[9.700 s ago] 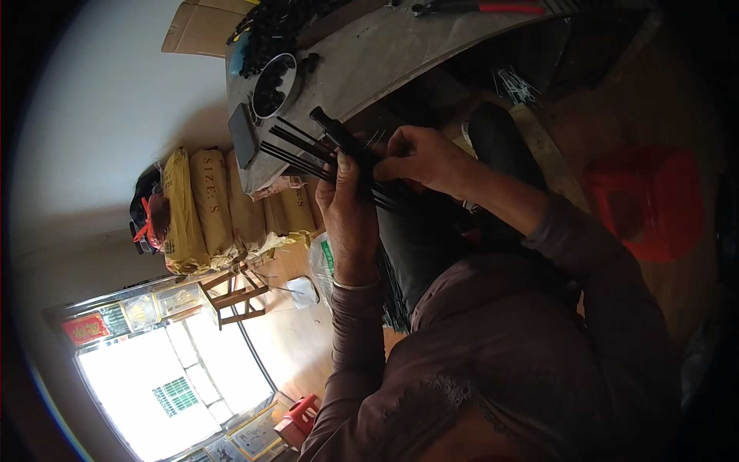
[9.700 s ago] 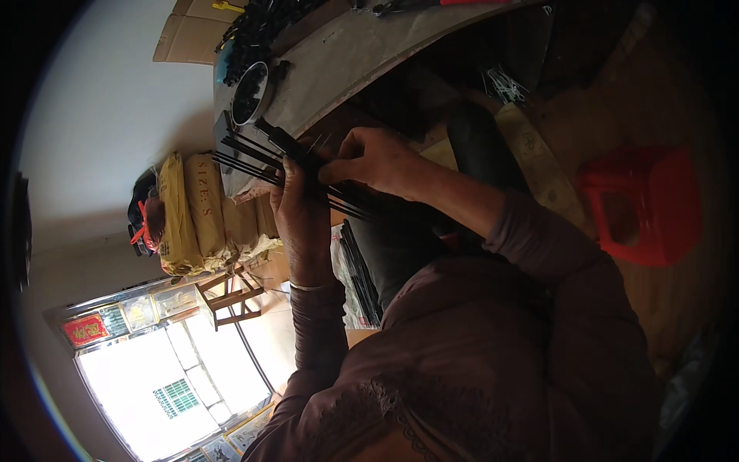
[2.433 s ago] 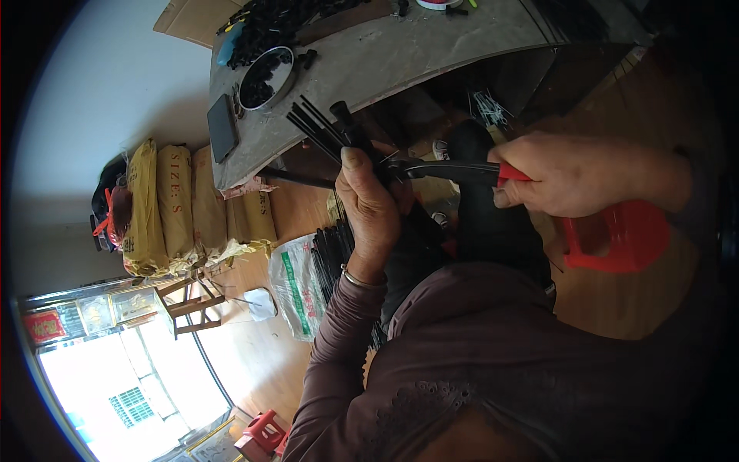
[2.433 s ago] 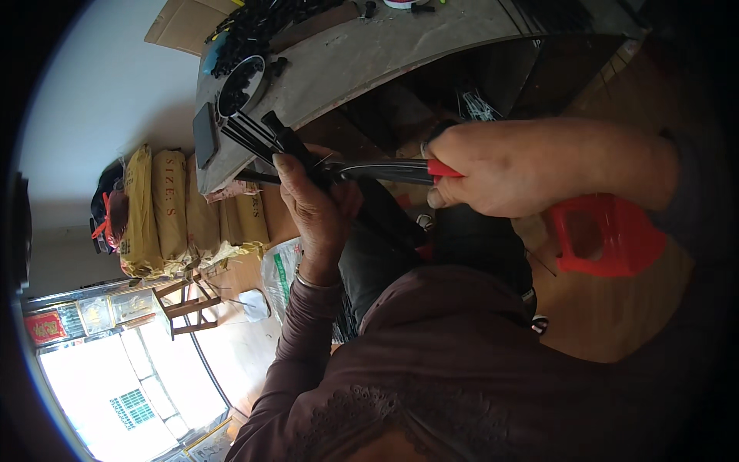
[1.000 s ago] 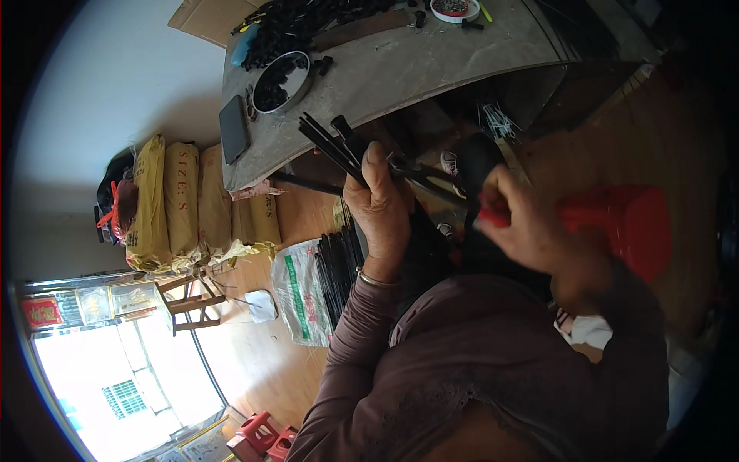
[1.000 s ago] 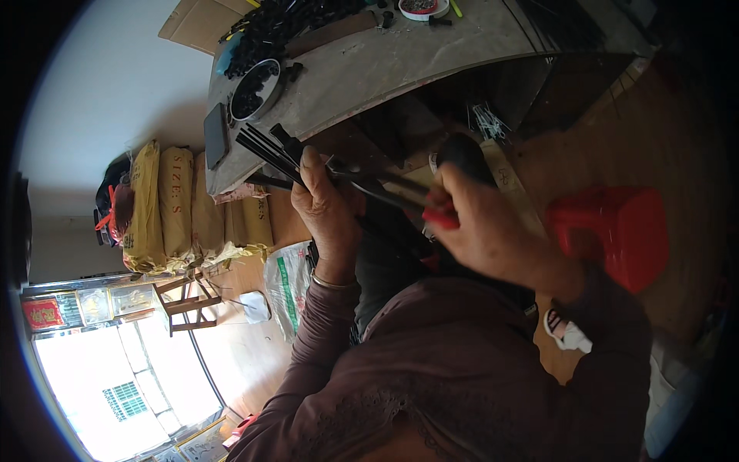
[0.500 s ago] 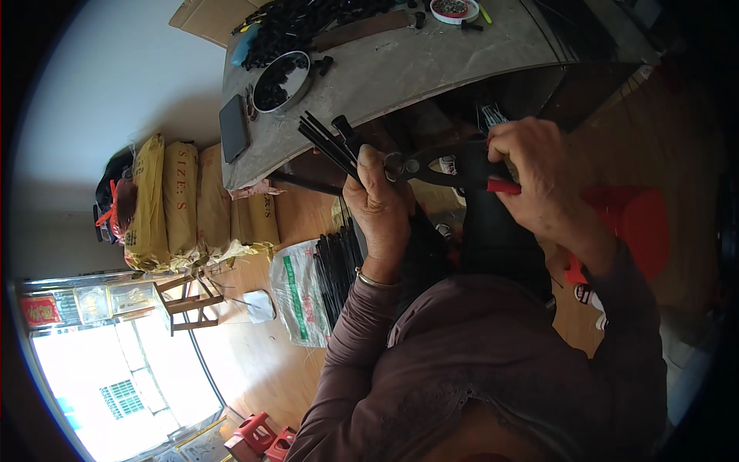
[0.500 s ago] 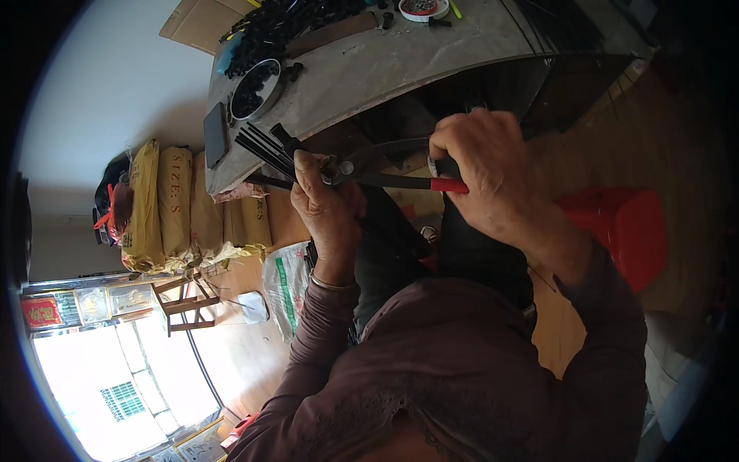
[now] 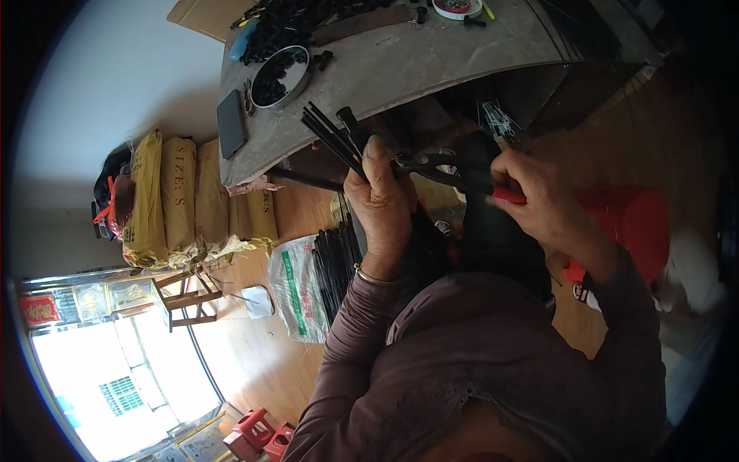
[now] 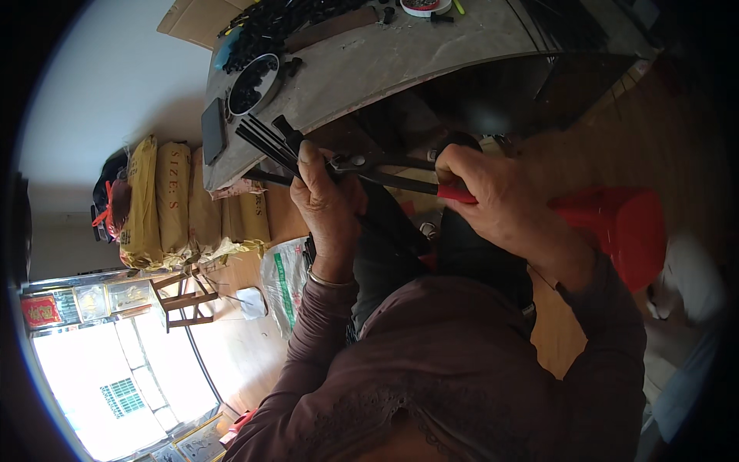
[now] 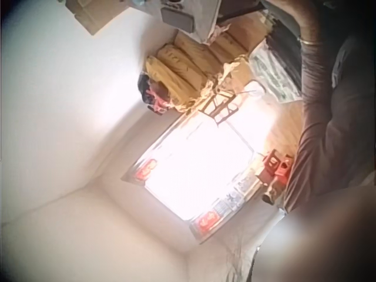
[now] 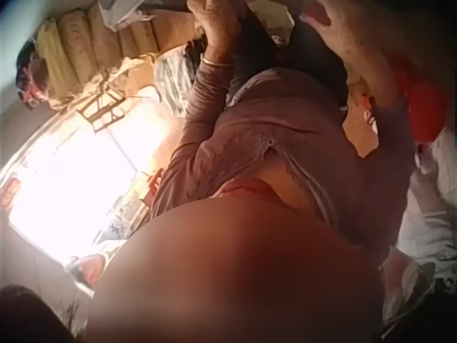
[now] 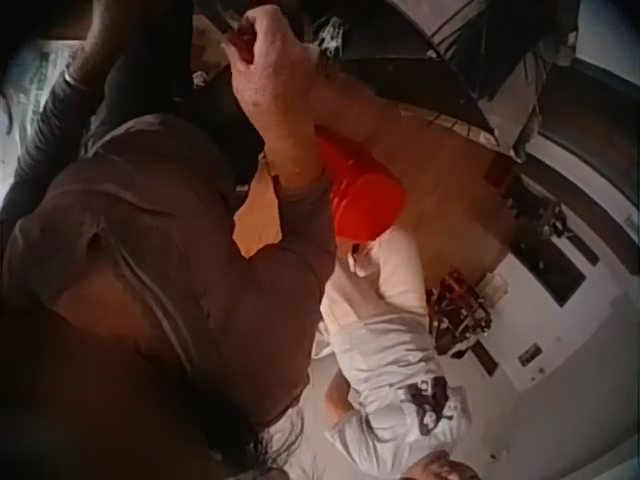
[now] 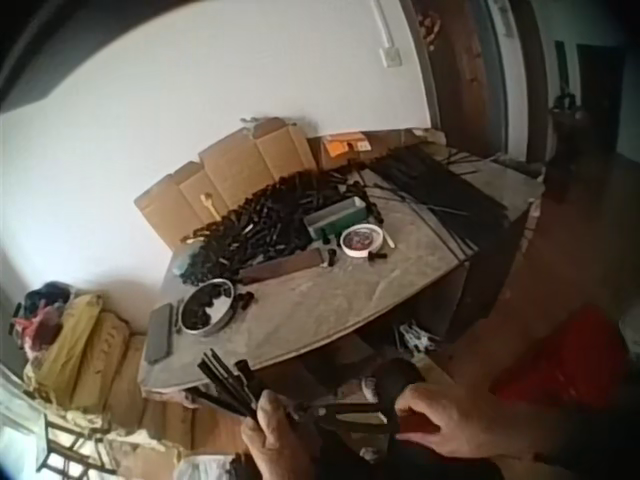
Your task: Bundling and securing black rods using fasteners and pliers.
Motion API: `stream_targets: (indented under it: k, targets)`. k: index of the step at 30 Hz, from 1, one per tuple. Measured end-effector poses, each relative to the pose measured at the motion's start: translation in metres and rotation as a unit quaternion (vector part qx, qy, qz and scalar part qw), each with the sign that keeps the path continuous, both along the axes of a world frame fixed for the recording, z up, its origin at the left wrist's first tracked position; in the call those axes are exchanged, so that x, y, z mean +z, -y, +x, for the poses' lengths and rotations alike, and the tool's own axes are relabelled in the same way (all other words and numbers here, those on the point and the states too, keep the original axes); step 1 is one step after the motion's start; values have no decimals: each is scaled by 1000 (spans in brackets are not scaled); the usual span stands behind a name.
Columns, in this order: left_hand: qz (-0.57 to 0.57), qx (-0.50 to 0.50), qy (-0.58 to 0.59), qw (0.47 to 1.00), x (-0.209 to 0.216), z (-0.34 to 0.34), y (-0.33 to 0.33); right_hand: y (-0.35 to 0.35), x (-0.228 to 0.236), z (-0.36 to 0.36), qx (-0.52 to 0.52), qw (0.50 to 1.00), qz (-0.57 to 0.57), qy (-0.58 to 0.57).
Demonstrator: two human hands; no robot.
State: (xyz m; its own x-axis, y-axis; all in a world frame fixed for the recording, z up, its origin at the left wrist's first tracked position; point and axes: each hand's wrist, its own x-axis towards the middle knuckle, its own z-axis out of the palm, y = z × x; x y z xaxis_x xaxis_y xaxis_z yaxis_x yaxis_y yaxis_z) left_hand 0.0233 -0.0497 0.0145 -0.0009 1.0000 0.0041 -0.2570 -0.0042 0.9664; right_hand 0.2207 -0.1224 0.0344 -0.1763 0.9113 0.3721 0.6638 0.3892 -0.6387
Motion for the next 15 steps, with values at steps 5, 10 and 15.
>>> stream_targets:
  k: [5, 10, 15]
  targets:
    - [-19, 8, 31, 999, 9, 3, 5, -1, 17, 9, 70, 823, -464, -320]
    - [1, -77, 31, 997, 15, -5, 3, -9, 8, 19, 199, 652, -655, -327]
    - [13, -66, -20, 998, 17, -10, -2, -20, 10, 12, 153, 937, -314, 3]
